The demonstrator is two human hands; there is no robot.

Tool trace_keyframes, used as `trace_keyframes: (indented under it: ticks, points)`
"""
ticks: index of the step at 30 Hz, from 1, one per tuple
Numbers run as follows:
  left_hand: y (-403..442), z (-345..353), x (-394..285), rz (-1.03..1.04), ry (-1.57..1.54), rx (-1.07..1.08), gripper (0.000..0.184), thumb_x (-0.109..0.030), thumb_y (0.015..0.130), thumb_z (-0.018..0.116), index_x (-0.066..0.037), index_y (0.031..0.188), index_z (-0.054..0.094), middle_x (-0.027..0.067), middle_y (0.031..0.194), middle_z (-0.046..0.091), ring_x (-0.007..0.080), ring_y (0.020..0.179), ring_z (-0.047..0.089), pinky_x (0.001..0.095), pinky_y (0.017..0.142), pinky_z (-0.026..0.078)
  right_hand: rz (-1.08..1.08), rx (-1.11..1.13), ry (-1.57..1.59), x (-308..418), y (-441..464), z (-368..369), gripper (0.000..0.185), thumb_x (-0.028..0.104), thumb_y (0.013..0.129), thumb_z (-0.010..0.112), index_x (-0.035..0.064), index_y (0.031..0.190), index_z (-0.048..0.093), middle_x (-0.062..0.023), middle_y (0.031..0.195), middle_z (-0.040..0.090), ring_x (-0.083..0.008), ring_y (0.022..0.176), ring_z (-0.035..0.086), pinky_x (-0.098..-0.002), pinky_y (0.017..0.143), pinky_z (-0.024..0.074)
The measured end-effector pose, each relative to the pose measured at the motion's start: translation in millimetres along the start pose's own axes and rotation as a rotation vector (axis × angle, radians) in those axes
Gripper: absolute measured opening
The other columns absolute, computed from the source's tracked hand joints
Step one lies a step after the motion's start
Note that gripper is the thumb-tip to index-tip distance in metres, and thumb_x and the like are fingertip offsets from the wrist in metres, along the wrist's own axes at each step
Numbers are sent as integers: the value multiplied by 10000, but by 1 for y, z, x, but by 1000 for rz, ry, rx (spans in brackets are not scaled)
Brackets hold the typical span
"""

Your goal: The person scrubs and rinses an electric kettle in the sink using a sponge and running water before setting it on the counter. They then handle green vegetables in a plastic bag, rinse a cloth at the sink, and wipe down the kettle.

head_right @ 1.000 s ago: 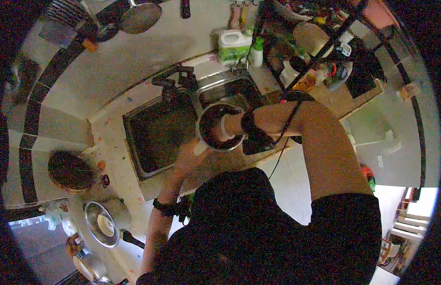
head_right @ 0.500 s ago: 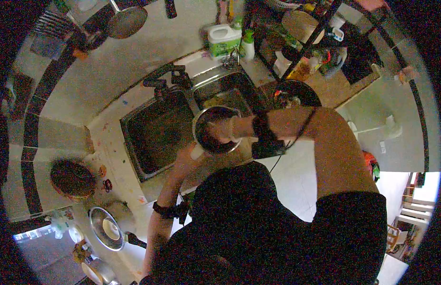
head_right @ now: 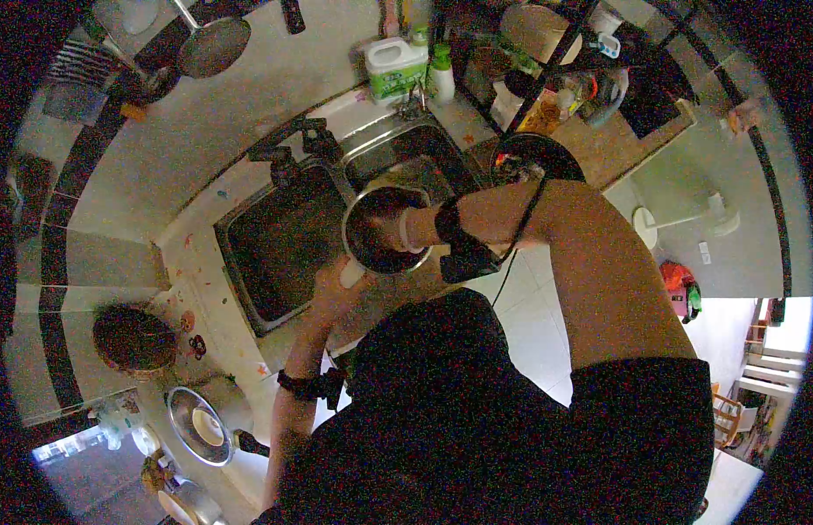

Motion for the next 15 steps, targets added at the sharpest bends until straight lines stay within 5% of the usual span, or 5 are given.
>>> trace_keyframes:
  ticks: [2, 15]
  points:
    - [0, 1, 2, 21, 24, -26, 340, -271, 695, 686, -40, 912, 564, 178, 787, 605, 331, 732, 605, 368, 625, 475, -23, 207, -21, -3, 6, -1, 358, 201, 767, 443, 87, 1080, 574, -115, 1175, 510, -244, 1135, 434, -394, 973, 292]
    - [3, 1, 13, 82, 128, -82, 409, -330, 689, 686, -48, 952, 549, 178, 793, 605, 341, 735, 601, 390, 627, 475, 284, -54, 965, -27, -1, 1, 296, 157, 749, 454, 77, 1003, 582, -111, 1072, 532, -233, 1029, 470, -371, 884, 334]
Point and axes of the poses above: each hand's wrist, its own y-axis towards the middle knuckle, its own z-axis out of the palm, x = y × z, the point moved 1 cm from there along y, towards the middle knuckle
